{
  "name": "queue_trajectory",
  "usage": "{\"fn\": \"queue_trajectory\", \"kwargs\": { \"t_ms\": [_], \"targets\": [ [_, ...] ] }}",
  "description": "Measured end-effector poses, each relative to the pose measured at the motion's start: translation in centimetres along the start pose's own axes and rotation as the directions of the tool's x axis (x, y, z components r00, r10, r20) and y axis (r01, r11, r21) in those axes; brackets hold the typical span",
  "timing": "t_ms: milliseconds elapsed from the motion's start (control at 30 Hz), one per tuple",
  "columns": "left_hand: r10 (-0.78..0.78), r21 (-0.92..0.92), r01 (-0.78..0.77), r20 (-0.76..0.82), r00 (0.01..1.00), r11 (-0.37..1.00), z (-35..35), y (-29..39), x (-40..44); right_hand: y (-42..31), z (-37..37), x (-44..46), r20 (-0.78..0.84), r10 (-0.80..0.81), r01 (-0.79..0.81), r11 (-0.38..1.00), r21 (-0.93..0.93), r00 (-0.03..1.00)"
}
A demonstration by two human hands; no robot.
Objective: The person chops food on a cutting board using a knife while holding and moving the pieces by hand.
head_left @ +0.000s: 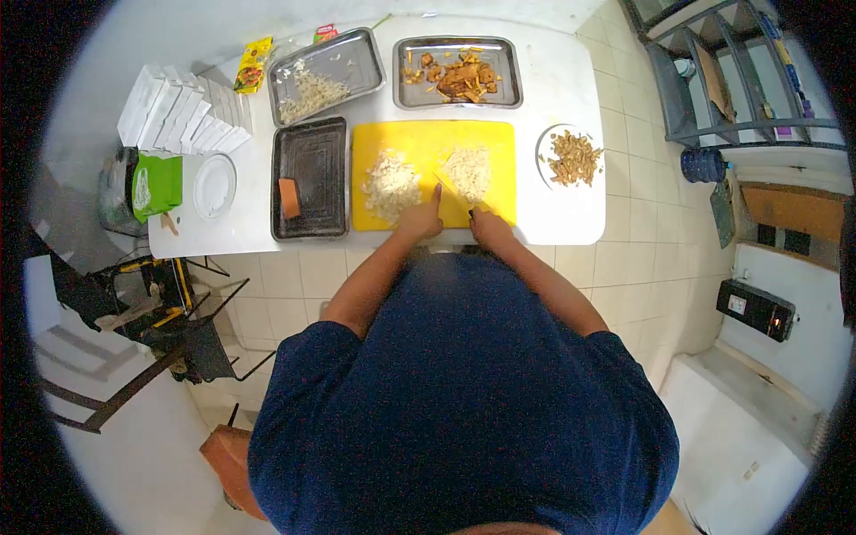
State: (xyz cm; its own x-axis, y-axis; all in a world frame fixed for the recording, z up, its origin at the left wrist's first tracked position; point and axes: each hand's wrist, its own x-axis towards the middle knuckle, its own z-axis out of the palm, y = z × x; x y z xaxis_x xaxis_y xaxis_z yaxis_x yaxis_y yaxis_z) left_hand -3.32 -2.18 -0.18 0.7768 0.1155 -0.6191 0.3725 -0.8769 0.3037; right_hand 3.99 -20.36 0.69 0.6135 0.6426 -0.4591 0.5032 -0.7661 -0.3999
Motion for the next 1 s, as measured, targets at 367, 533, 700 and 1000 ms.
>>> {"fn": "queue_trajectory", "kwargs": {
  "t_ms": [367, 533, 700, 1000],
  "targets": [
    [-0.001, -0.031, 0.000, -0.025, 1.000, 1.000, 0.9, 0.0, 0.6, -0.8, -3.9, -1.0, 0.062, 0.024, -0.030, 0.996, 0.086, 0.998],
    [-0.002, -0.024, 0.001, -0.027, 1.000, 1.000, 0.6, 0.2, 0.8, -0.8, -3.6, -1.3, 0.083, 0.047, -0.054, 0.995, 0.080, 0.995],
    [-0.001, -0.006, 0.001, -0.034, 0.999, 1.000, 0.6, 0.2, 0.8, -0.4, -2.7, -1.2, 0.074, 0.056, -0.061, 0.996, 0.069, 0.996],
    [-0.036, -0.037, 0.034, -0.065, 0.997, 0.999, 0.4, 0.8, -0.1, -0.6, -1.1, 0.0, 0.033, 0.041, -0.040, 0.999, -0.029, 0.999]
  ]
}}
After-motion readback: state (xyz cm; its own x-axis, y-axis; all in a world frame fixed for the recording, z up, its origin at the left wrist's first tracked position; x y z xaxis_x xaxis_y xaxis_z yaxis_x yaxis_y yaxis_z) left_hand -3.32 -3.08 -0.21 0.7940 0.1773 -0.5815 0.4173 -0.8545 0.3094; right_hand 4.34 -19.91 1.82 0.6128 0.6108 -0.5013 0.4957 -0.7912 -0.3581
